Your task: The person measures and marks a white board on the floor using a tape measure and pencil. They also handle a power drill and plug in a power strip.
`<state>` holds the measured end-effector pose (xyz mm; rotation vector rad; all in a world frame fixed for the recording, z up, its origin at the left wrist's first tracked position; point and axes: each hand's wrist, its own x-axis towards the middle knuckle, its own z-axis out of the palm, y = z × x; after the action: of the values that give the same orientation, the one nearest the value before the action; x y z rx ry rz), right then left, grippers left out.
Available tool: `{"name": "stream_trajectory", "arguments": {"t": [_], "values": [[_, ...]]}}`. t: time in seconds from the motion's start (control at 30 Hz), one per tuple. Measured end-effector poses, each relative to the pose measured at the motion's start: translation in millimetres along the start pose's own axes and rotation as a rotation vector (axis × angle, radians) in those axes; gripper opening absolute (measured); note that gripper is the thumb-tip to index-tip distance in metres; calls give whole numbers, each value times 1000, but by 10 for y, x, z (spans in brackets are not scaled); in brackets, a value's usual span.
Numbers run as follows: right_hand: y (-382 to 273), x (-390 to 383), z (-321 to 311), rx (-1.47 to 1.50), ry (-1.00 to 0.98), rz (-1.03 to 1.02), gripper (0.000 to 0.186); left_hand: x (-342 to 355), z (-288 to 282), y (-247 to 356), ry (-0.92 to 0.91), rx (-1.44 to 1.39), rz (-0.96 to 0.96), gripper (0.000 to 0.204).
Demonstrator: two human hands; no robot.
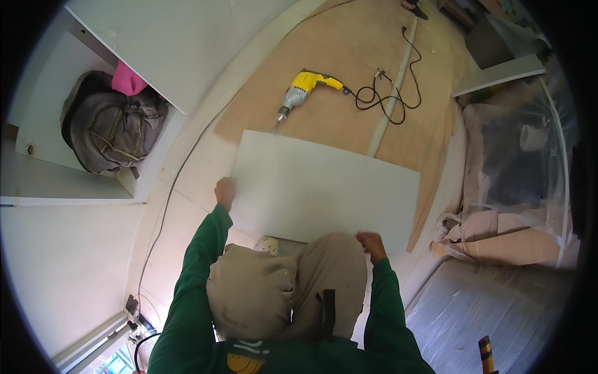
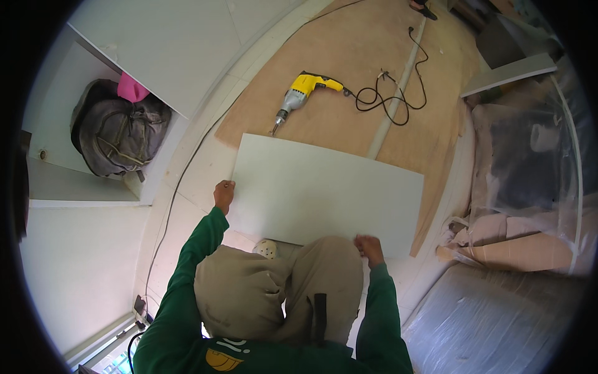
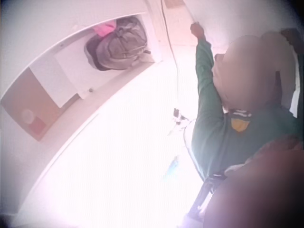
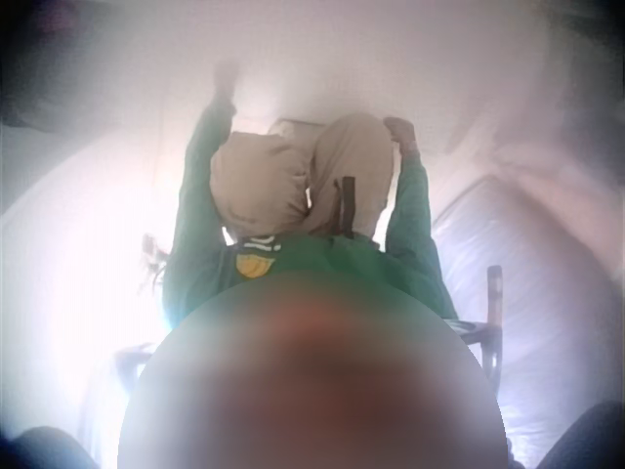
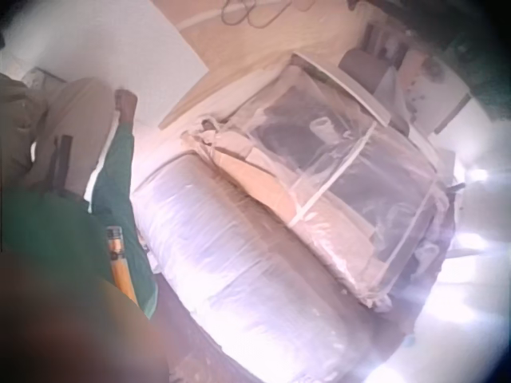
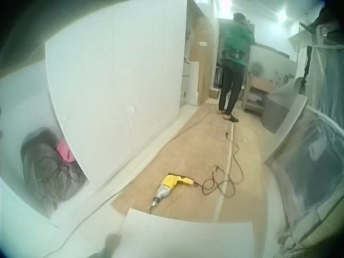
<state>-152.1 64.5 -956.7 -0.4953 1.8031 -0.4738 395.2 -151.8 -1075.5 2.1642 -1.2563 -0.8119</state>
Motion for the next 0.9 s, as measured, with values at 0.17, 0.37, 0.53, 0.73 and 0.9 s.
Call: {"name": "stream_trajectory", "arguments": {"t": [0.17,0.37,0.53,0.73,0.9], "values": [[-1193,398,109,-47,113,-361,28,-280,175,514,48,111,1,34],[-1530,1027,573,-708,514,-908,63,195,455,2053,-56,-106,488,53],[-1676,1285,1016,-644,583,-796,68,947,1271,3069,65,54,634,80],[-1614,1302,961,-667,636,-710,64,1380,1993,3847,-112,269,448,97],[-1704,1302,1015,-666,706,-717,60,1777,2142,3811,-39,380,436,87]]}}
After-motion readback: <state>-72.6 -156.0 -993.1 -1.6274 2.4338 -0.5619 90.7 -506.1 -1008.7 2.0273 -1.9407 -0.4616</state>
